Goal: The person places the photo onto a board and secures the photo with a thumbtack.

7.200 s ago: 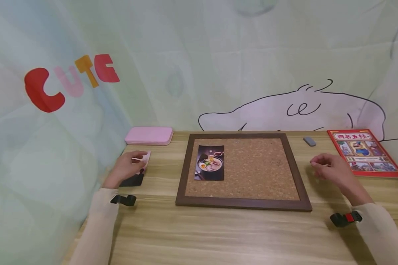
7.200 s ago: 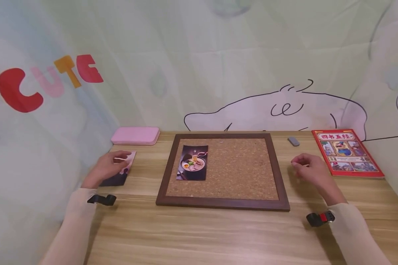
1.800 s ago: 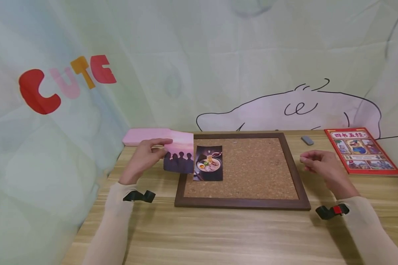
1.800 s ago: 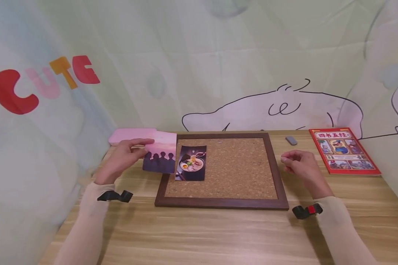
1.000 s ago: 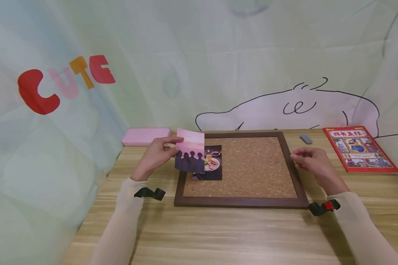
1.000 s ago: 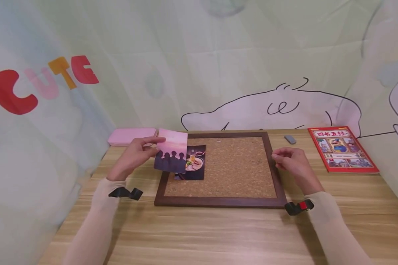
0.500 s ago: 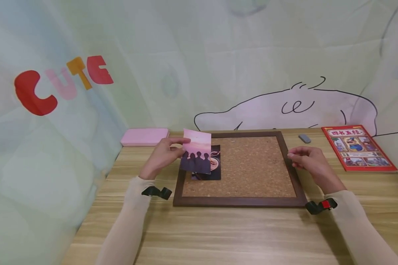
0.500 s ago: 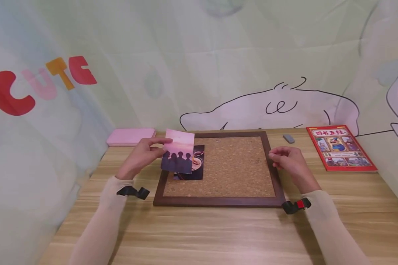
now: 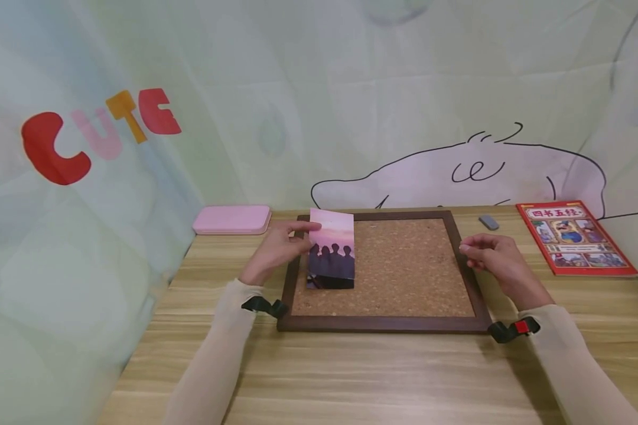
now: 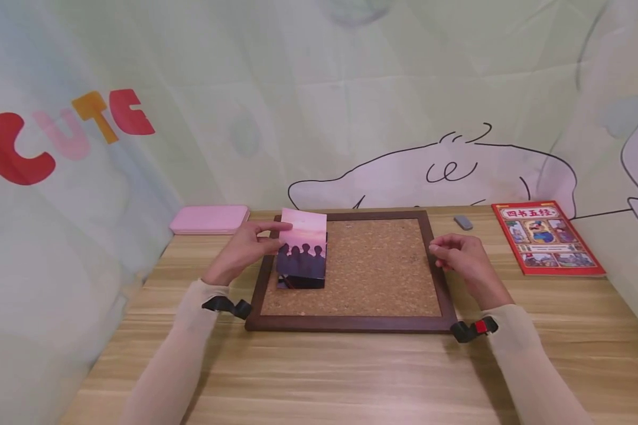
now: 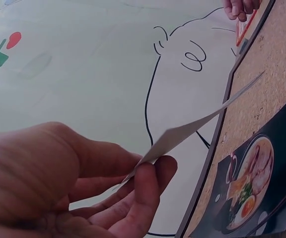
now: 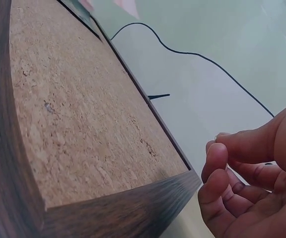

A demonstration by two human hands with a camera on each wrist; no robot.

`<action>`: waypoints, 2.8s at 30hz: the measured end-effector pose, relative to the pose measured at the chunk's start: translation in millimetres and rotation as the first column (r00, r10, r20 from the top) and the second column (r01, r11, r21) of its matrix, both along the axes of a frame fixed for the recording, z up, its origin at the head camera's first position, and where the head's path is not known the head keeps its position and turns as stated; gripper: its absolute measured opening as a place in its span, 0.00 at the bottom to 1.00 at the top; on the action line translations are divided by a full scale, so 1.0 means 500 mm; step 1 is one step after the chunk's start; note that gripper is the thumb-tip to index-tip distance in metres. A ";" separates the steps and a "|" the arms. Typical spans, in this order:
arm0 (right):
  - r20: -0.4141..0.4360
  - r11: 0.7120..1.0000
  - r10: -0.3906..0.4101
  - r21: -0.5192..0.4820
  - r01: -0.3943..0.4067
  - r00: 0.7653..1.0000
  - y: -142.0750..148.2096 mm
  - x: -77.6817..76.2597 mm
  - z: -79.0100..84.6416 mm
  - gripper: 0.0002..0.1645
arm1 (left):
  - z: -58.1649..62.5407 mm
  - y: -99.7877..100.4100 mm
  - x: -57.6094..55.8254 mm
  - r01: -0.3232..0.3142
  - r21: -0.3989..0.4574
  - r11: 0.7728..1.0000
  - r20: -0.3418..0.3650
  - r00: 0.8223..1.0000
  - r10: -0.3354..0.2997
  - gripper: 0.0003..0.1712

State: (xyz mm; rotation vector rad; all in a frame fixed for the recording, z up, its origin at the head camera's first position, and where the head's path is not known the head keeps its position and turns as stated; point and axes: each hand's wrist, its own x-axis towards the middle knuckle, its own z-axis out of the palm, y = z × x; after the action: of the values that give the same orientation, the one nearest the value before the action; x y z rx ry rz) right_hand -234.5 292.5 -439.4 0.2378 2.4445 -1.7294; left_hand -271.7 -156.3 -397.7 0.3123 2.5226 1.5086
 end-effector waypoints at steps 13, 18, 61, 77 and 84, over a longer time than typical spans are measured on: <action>0.006 1.000 0.011 0.000 -0.011 1.000 -0.005 0.001 0.013 0.19 | -0.004 0.032 -0.009 0.040 -0.007 0.999 0.071 0.997 -0.039 0.26; 0.001 1.000 0.008 -0.004 -0.008 1.000 -0.007 -0.002 0.013 0.18 | -0.004 0.051 -0.010 0.070 0.027 0.997 0.067 0.995 -0.072 0.27; 0.021 0.999 0.035 -0.042 -0.034 0.999 -0.027 -0.005 0.006 0.21 | -0.045 0.195 -0.013 0.182 0.074 0.980 0.142 0.971 -0.191 0.27; 0.012 0.998 0.039 -0.042 -0.039 0.999 -0.027 -0.003 -0.001 0.19 | -0.075 0.245 -0.018 0.173 0.029 0.985 0.050 0.983 -0.174 0.27; 0.000 0.998 0.034 -0.051 -0.034 0.999 -0.029 -0.003 -0.002 0.17 | -0.084 0.259 -0.018 0.175 -0.009 0.984 0.021 0.984 -0.175 0.26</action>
State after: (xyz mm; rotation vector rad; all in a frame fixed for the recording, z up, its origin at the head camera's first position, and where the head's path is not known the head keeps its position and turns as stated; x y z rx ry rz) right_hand -235.9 278.0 -440.4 0.1900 2.3865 -1.7741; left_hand -280.5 -26.8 -439.8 0.5008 2.4158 1.4238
